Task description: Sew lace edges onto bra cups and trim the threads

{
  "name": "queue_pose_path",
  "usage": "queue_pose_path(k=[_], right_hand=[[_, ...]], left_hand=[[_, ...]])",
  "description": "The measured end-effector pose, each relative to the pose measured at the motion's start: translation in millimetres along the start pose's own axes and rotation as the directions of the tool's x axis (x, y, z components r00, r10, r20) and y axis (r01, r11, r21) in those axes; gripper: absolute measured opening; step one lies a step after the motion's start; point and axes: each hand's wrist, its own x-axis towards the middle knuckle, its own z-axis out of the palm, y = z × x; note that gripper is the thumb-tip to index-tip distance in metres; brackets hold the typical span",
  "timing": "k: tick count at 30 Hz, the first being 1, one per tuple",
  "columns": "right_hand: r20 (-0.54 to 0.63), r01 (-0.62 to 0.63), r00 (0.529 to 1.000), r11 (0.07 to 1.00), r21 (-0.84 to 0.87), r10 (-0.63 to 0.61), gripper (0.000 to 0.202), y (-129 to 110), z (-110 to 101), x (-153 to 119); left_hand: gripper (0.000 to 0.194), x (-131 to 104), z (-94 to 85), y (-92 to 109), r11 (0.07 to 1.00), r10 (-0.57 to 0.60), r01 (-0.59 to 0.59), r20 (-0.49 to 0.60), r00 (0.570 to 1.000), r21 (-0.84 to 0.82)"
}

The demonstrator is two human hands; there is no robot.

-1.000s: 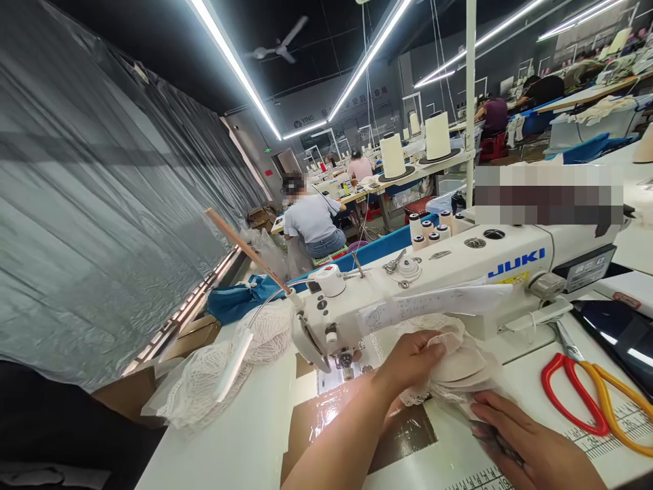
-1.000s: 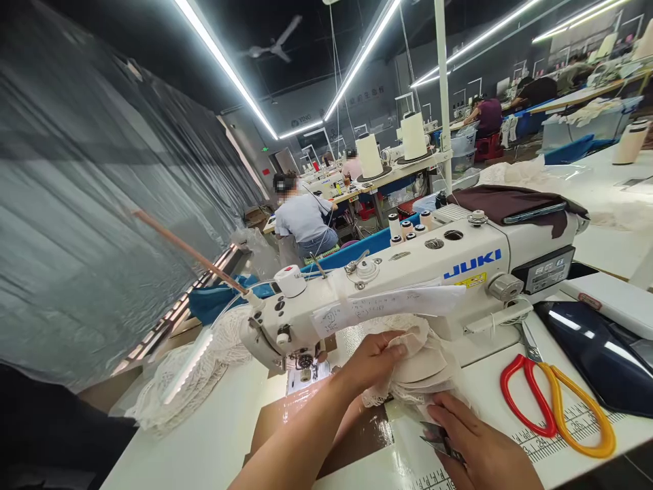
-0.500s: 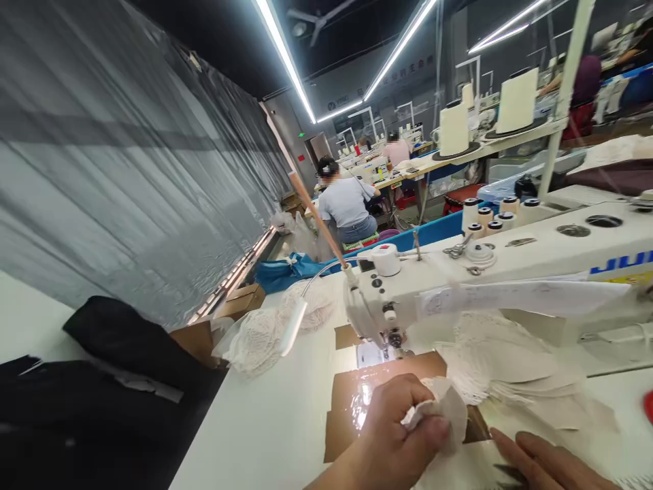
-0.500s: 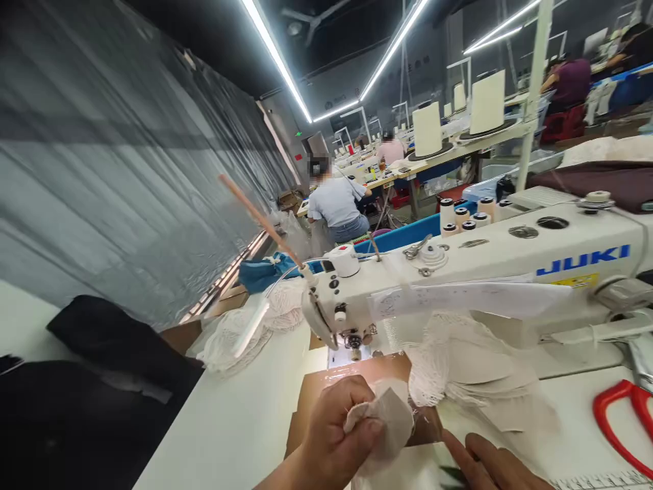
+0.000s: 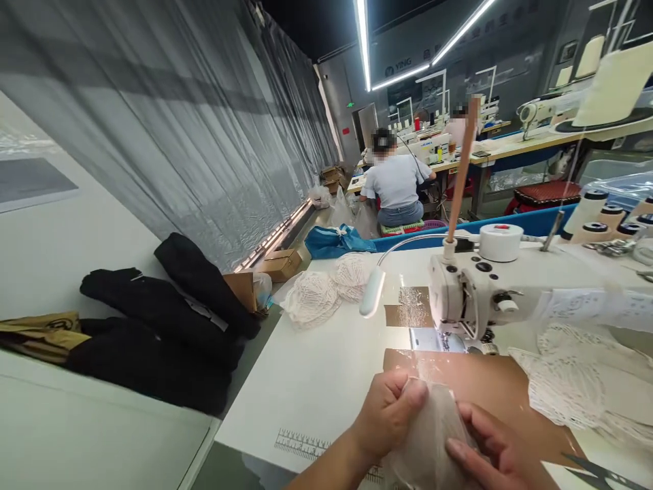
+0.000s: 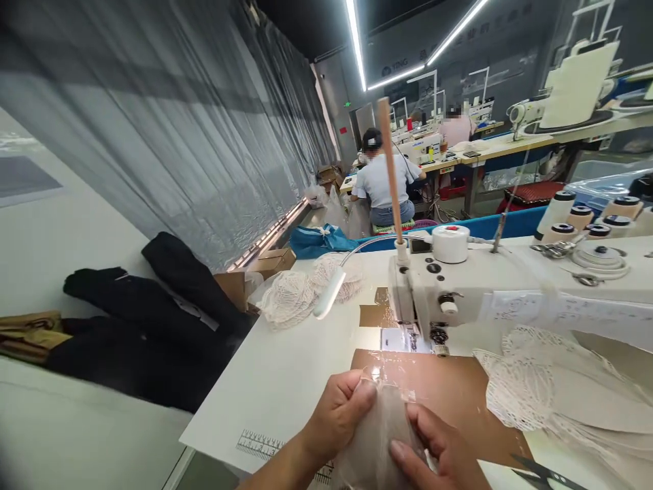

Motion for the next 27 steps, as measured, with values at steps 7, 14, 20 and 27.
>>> queue_pose_path(k=[7, 14, 20, 27], right_hand=[[0.120, -0.074, 0.991, 0.991, 0.110, 0.060, 0.044, -36, 52, 53], [0.215, 0.581, 0.811, 0.711, -0.395, -0.544, 0.021, -57, 83, 79], [0.395, 0.692, 0.694, 0.406, -0.597, -0.601, 0.040, -51, 99, 74], [0.259, 0.607, 0.776, 0.568, -0.556, -0.576, 0.026, -46, 85, 70]], left_hand=[[0.054, -30, -66.0, 6, 0.948, 0.199, -0.081, -0.375, 0.906, 0.306], [0.046, -52, -119.4, 13, 0.576, 0.620, -0.104, -0.350, 0.703, 0.811], [0.037, -54, -136.6, 21, 0.476, 0.712, -0.143, -0.284, 0.642, 0.868], [0.040, -33, -130.4, 45, 0.678, 0.677, -0.318, -0.395, 0.621, 0.663]])
